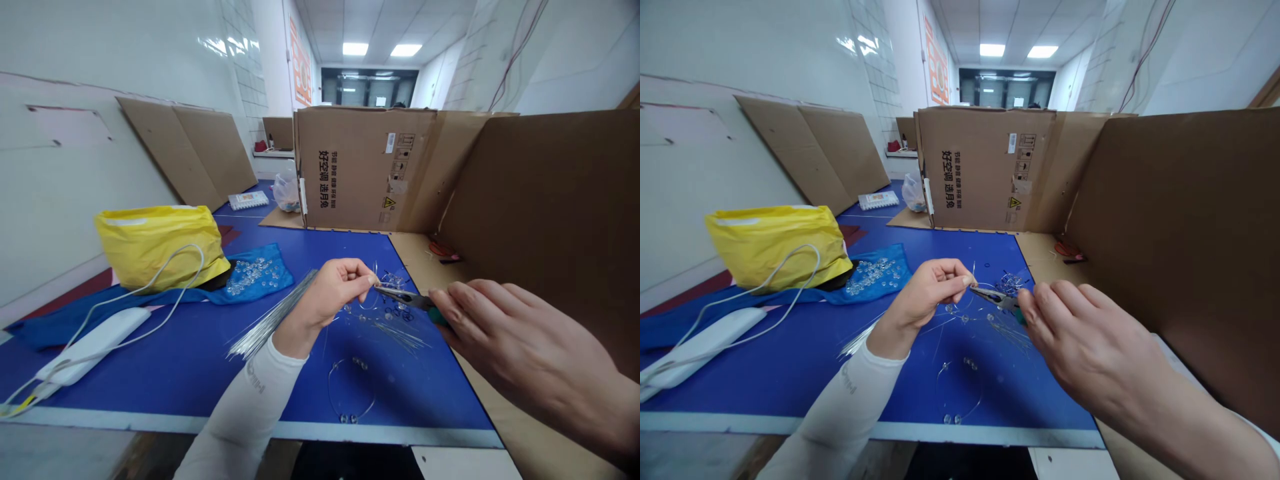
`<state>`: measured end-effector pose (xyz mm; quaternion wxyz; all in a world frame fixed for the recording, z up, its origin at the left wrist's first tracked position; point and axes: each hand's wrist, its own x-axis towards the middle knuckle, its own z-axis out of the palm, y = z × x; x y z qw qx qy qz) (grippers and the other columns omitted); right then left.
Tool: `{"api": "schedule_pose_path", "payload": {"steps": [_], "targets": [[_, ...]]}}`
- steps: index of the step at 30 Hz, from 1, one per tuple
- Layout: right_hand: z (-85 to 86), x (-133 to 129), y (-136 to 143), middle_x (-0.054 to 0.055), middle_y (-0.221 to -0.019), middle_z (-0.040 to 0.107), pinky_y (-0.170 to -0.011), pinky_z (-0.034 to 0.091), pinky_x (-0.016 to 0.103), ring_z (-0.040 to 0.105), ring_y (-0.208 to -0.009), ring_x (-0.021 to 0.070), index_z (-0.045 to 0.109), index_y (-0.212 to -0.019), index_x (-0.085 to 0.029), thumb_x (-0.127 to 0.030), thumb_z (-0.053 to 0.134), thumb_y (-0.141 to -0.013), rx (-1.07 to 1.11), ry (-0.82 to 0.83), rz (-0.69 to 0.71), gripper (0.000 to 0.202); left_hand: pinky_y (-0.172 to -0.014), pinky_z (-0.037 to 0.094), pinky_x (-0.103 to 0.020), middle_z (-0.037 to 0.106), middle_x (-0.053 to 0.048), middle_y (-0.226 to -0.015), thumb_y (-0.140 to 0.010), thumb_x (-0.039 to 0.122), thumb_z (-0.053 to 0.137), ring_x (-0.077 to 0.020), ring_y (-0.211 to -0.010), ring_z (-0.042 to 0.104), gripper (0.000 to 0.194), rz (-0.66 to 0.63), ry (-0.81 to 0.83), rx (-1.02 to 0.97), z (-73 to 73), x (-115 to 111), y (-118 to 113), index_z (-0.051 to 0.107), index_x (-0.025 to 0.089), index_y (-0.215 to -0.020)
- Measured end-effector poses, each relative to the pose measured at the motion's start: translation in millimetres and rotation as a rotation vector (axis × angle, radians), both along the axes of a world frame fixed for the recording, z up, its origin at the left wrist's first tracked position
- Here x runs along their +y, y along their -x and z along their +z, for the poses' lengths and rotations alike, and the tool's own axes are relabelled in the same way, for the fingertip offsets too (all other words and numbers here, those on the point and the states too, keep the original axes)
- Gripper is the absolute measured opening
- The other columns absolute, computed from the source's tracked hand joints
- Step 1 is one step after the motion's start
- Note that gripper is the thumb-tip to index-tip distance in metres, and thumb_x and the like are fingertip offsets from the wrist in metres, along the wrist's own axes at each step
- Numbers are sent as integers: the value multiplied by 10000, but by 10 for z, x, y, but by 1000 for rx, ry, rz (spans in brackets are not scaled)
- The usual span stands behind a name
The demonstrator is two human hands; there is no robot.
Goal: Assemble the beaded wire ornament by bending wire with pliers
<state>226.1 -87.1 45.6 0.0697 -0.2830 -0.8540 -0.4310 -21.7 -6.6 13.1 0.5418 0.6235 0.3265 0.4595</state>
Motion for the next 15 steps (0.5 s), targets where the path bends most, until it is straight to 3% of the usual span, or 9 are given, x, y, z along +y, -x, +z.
{"api": "schedule_pose_path", "payload": {"steps": [8, 15], "targets": [[140, 92, 7, 124, -835, 694, -631, 462, 410, 618, -685, 247, 680, -992, -125, -302, 359, -1068, 191, 156, 36, 375, -509, 334, -220, 546, 47, -536, -801, 306, 699, -68, -495, 440, 182, -14, -100, 7, 3, -26, 18, 640, 149, -729], [169, 117, -72, 123, -896, 713, -647, 491, 395, 660, -725, 248, 693, -1030, -146, -325, 483, -1037, 295, 273, 98, 276, -516, 377, -220, 566, 34, -554, -826, 286, 675, -78, -506, 492, 163, -3, -178, 82, 20, -59, 26, 638, 146, -751]]}}
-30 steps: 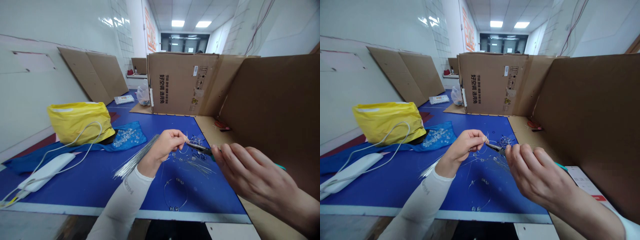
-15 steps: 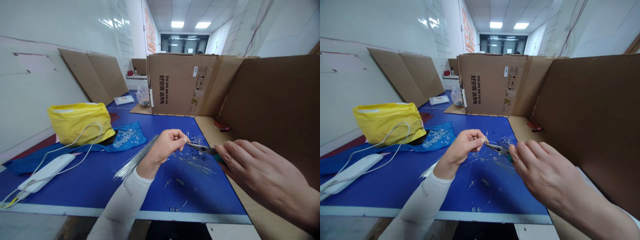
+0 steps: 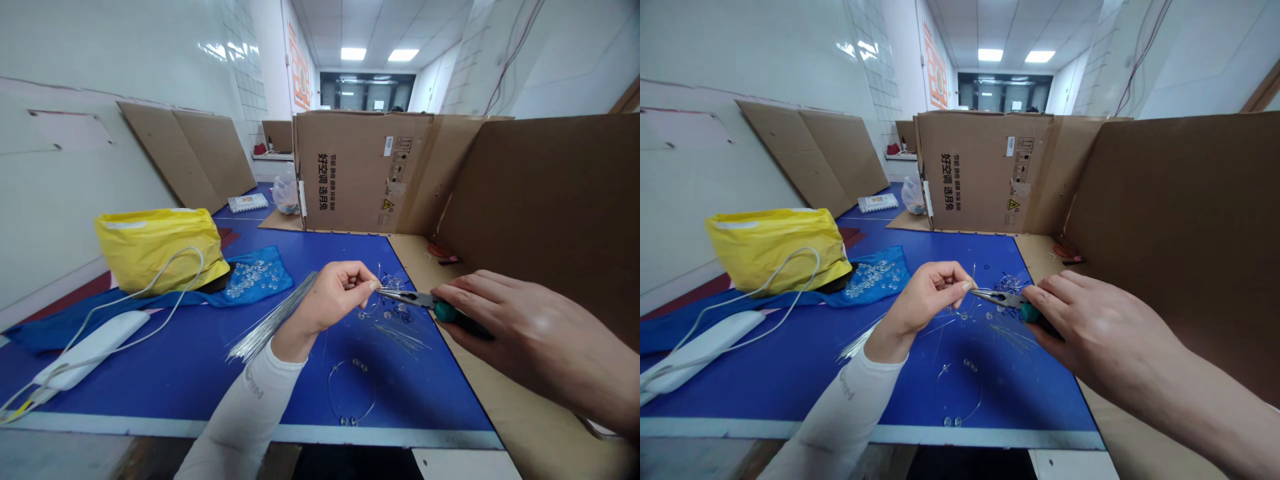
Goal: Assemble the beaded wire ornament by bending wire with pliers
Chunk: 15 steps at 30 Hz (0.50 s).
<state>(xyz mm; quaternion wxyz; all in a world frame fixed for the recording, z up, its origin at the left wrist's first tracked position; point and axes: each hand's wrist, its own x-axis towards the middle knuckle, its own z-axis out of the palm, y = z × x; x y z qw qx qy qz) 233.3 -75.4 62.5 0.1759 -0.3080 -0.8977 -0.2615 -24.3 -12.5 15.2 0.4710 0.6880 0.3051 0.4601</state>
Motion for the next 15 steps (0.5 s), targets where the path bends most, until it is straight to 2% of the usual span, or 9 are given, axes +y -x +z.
{"api": "schedule_pose_path", "payload": {"steps": [11, 15], "targets": [[2, -9, -68, 92, -887, 716, -601, 495, 352, 677, -699, 225, 708, -1118, -168, -322, 537, -1016, 69, 142, 14, 251, -518, 407, -229, 618, 8, -608, -872, 202, 614, -101, -533, 557, 136, 56, -298, 190, 16, -73, 46, 650, 152, -751], [5, -4, -76, 106, -903, 726, -590, 519, 351, 697, -702, 230, 724, -1119, -150, -336, 534, -1021, 84, 198, 17, 283, -534, 409, -224, 622, 13, -604, -883, 176, 606, -99, -548, 560, 134, 36, -349, 224, 34, -80, 57, 665, 151, -765]]}}
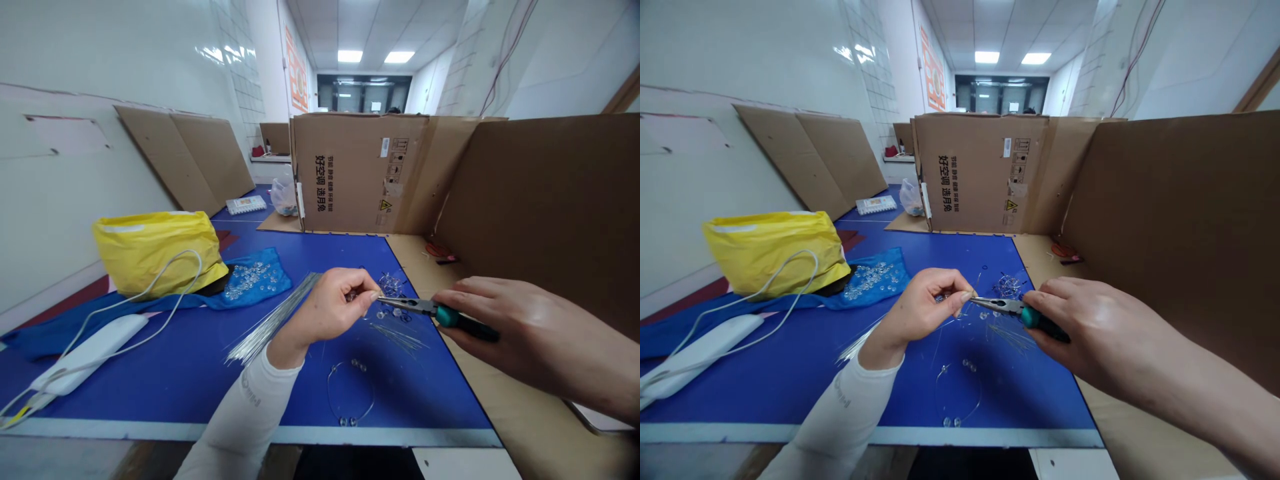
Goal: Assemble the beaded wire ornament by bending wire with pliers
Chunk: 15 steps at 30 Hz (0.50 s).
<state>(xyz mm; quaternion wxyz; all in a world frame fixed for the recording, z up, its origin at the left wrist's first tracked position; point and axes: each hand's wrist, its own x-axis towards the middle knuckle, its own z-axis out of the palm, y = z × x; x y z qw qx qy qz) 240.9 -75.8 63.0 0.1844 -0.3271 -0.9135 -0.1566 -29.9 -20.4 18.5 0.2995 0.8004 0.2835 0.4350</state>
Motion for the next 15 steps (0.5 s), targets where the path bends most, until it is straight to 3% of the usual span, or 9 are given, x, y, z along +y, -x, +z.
{"api": "schedule_pose_path", "payload": {"steps": [8, 15], "targets": [[36, -15, -33, 101, -904, 733, -601, 543, 358, 715, -717, 234, 747, -1128, -167, -344, 578, -998, 66, 53, -25, 278, -539, 403, -219, 658, -19, -737, -854, 166, 613, -93, -595, 529, 123, -58, 92, -15, 21, -17, -6, 727, 139, -888], [-60, 3, -58, 97, -919, 717, -582, 553, 374, 697, -709, 242, 739, -1165, -192, -377, 603, -965, 63, 61, -106, 304, -558, 391, -233, 622, 4, -656, -805, 199, 652, -110, -603, 545, 124, 1, 369, -73, 27, 4, -46, 729, 127, -871]]}}
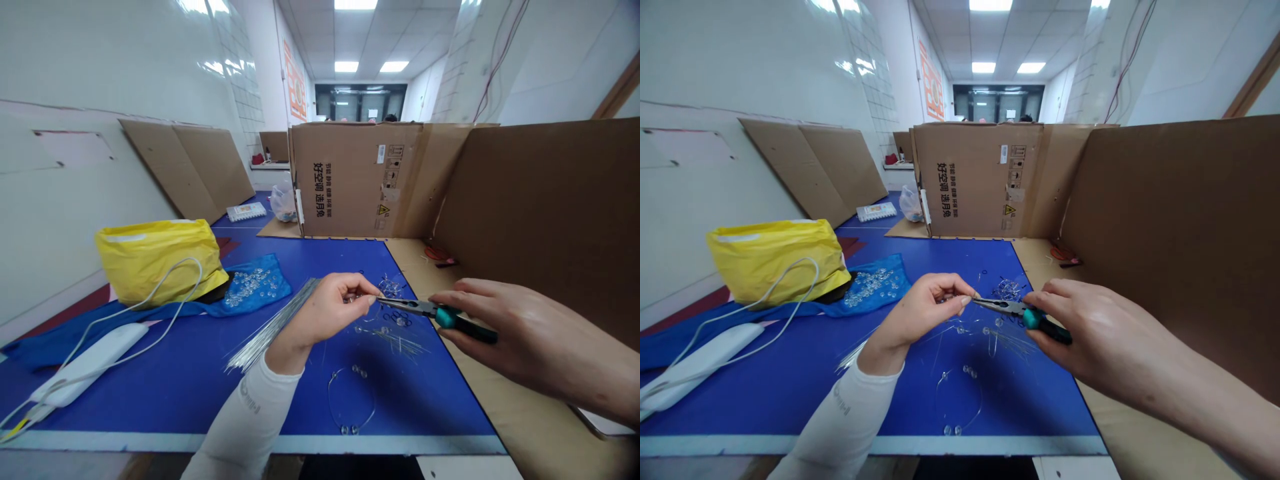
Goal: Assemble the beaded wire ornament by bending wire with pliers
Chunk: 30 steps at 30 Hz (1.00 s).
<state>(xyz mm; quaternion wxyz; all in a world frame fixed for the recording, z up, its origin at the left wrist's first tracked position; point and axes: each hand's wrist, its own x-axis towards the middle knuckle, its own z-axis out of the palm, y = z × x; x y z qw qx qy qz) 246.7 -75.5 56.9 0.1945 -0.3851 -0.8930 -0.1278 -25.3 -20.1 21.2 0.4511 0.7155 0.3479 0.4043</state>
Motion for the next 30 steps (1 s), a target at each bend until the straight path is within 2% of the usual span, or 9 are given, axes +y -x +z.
{"api": "schedule_pose_path", "payload": {"steps": [5, 10, 13, 15, 17, 22, 25, 30], "targets": [[31, -7, -15, 85, -962, 726, -629, 575, 359, 710, -767, 238, 721, -1156, -221, -408, 610, -958, 102, 76, 21, 294, -569, 372, -227, 596, 26, -606, -784, 198, 677, -92, -572, 512, 88, 20, 152, -111, -13, 31, -21, 716, 130, -824], [-25, 130, 11, 45, -872, 736, -560, 527, 302, 672, -674, 196, 698, -1013, -230, -395, 647, -903, 402, 237, -100, 205, -530, 322, -223, 585, 34, -594, -772, 201, 674, -86, -543, 462, 83, -3, 237, -103, -5, 28, -29, 714, 141, -815], [-139, 269, 160, 71, -937, 758, -704, 556, 348, 702, -811, 232, 711, -1004, -210, -430, 674, -876, 666, 383, -108, 258, -523, 310, -224, 582, 31, -596, -767, 218, 681, -89, -548, 461, 100, -8, 245, -93, -4, 12, -39, 716, 140, -818], [-235, 375, 305, 103, -1055, 769, -767, 558, 374, 706, -884, 245, 715, -1057, -191, -425, 715, -845, 857, 485, -43, 316, -524, 306, -227, 583, 28, -599, -761, 229, 684, -91, -553, 463, 113, -16, 246, -93, -10, 0, -47, 717, 138, -820], [-335, 488, 453, 115, -1076, 769, -799, 545, 386, 694, -910, 245, 711, -1054, -180, -413, 741, -824, 974, 571, 39, 329, -526, 305, -230, 582, 27, -600, -751, 244, 693, -92, -556, 465, 122, -24, 249, -97, -23, -5, -52, 714, 138, -807], [-509, 736, 690, 84, -959, 737, -648, 504, 308, 617, -729, 168, 690, -975, -180, -401, 788, -776, 1178, 706, 189, 314, -536, 308, -236, 570, 26, -588, -735, 281, 720, -93, -552, 464, 154, -3, 247, -97, -63, 21, -54, 715, 135, -782], [-526, 817, 743, 41, -864, 680, -583, 471, 279, 559, -659, 140, 676, -927, -184, -424, 822, -734, 1246, 753, 234, 341, -528, 303, -236, 568, 26, -585, -728, 291, 726, -91, -540, 455, 162, 9, 262, -83, -79, 49, -62, 713, 137, -777], [-475, 839, 775, 7, -786, 625, -577, 478, 286, 548, -612, 132, 665, -887, -184, -420, 823, -723, 1250, 828, 297, 328, -514, 292, -229, 562, 30, -567, -706, 274, 718, -84, -514, 437, 141, 0, 293, -82, -92, 73, -91, 698, 141, -745]]}}
